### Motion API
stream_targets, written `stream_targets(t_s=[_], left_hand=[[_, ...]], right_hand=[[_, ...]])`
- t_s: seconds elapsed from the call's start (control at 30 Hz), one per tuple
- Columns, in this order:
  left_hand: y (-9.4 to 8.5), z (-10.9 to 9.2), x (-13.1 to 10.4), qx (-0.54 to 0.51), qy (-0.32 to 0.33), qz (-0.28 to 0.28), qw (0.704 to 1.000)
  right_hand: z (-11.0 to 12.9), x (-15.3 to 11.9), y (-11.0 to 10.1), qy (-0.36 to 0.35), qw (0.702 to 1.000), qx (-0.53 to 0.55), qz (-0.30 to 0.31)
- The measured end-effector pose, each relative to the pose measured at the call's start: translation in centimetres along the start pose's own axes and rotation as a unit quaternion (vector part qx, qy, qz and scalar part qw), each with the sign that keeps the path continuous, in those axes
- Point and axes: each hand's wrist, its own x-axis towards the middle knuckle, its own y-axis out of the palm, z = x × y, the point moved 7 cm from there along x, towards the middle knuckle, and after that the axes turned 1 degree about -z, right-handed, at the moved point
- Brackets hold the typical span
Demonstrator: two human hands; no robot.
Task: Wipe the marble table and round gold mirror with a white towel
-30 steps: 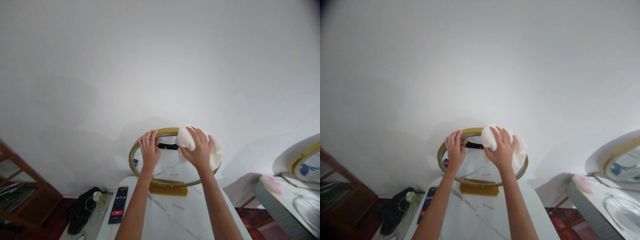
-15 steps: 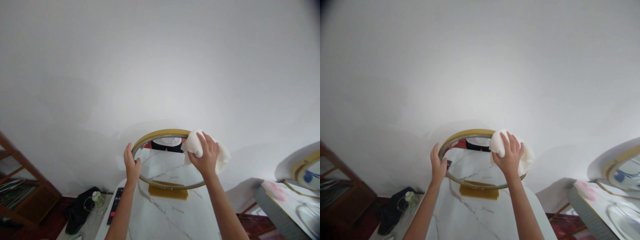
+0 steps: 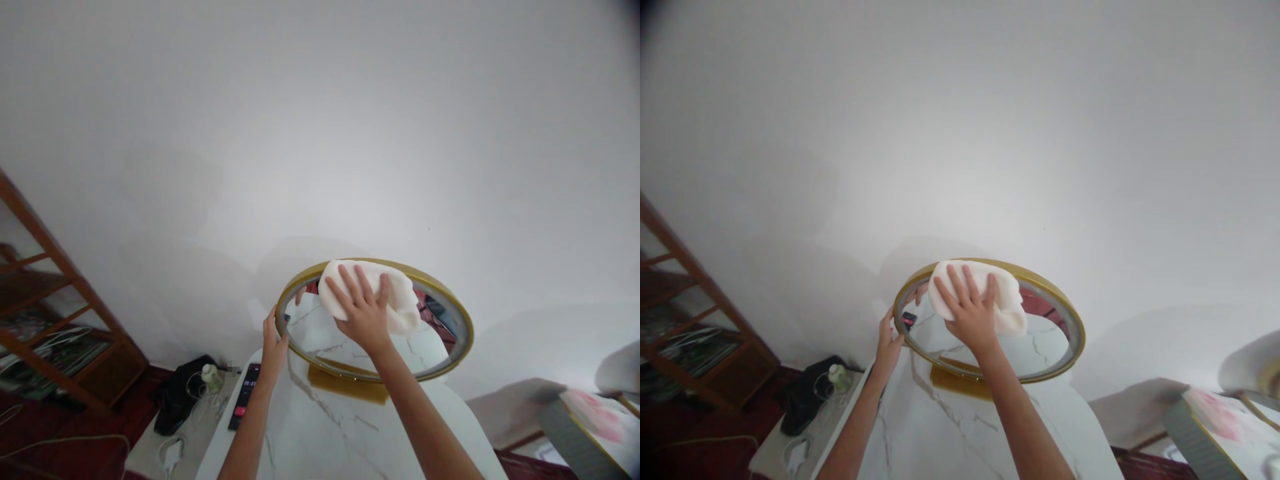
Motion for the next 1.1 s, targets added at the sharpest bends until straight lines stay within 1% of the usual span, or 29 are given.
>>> stream_targets(t_s=[0.17, 0.3, 0.37, 0.47, 0.57, 0.6, 0.67, 0.8, 0.87, 0.9, 0.97, 1.1], left_hand=[[-0.3, -0.7, 0.0, 0.001, 0.027, 0.004, 1.0], [-0.3, -0.8, 0.0, -0.004, 0.039, 0.014, 0.999], [-0.4, -0.7, 0.0, -0.008, 0.038, 0.017, 0.999], [-0.4, -0.2, -0.1, -0.012, 0.012, 0.021, 1.0], [-0.4, 0.1, -0.2, -0.021, -0.01, 0.038, 0.999], [-0.4, 0.1, -0.2, -0.026, -0.011, 0.044, 0.999], [-0.5, 0.2, -0.2, -0.034, -0.008, 0.05, 0.998], [-0.4, 0.5, -0.1, -0.043, -0.004, 0.05, 0.998], [-0.4, 0.6, -0.1, -0.044, -0.004, 0.047, 0.998], [-0.4, 0.7, -0.1, -0.045, -0.005, 0.046, 0.998], [-0.3, 0.7, -0.1, -0.047, -0.004, 0.044, 0.998], [-0.3, 0.7, -0.1, -0.047, -0.004, 0.048, 0.998]], right_hand=[[2.8, 1.0, 1.8, -0.048, 0.997, 0.036, 0.043], [4.6, 0.8, 3.6, -0.078, 0.993, 0.054, 0.074], [5.5, 0.1, 4.8, -0.098, 0.989, 0.062, 0.088], [6.7, -1.8, 7.2, -0.14, 0.981, 0.073, 0.112], [7.6, -3.6, 9.1, -0.176, 0.974, 0.076, 0.119], [7.8, -3.9, 9.3, -0.179, 0.974, 0.075, 0.115], [7.7, -3.9, 9.2, -0.166, 0.978, 0.069, 0.105], [7.0, -2.2, 7.4, -0.109, 0.989, 0.049, 0.085], [7.0, -1.8, 6.9, -0.102, 0.99, 0.045, 0.08], [7.1, -1.8, 7.0, -0.107, 0.99, 0.046, 0.08], [7.7, -2.5, 7.9, -0.129, 0.987, 0.048, 0.081], [9.2, -5.1, 11.1, -0.181, 0.98, 0.045, 0.075]])
